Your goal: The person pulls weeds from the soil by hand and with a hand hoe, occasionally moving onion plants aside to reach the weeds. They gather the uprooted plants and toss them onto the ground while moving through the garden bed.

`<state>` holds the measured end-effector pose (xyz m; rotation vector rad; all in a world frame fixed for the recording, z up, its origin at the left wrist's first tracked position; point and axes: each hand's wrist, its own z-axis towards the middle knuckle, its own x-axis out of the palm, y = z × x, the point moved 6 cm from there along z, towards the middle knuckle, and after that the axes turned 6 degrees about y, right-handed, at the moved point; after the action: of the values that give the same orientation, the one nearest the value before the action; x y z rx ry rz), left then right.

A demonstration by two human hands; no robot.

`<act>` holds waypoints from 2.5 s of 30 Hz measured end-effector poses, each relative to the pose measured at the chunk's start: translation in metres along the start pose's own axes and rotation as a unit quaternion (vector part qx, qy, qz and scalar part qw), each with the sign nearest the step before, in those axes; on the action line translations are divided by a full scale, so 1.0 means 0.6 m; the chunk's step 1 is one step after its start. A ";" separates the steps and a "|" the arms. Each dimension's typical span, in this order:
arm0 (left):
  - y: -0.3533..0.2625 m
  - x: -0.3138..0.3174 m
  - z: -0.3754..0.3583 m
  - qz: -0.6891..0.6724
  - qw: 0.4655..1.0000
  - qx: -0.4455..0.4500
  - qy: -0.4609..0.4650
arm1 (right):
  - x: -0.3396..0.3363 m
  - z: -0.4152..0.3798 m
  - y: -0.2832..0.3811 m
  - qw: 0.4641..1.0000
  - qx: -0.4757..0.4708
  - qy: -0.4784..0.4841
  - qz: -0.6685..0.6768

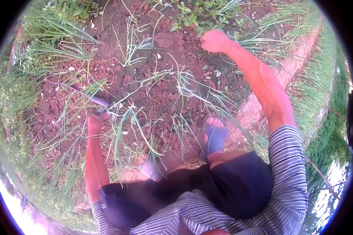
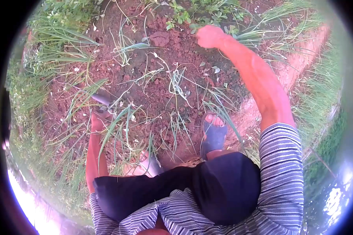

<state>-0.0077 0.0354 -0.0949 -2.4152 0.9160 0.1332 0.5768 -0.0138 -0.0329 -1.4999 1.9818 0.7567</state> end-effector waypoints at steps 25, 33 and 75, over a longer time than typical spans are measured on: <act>-0.011 -0.004 -0.002 0.082 0.994 -0.033 -0.066 | -0.028 -0.043 0.034 0.994 -0.098 0.026 0.045; -0.018 -0.006 -0.011 0.094 0.993 -0.031 -0.072 | 0.005 0.009 0.061 0.982 -0.035 -0.169 -0.083; -0.041 -0.001 -0.038 0.097 0.990 -0.049 -0.091 | 0.005 0.022 0.036 0.983 0.039 -0.171 -0.056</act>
<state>0.0054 0.0390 -0.0642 -2.3512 1.0780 0.4714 0.5562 -0.0016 -0.0418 -1.3228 1.6385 0.8172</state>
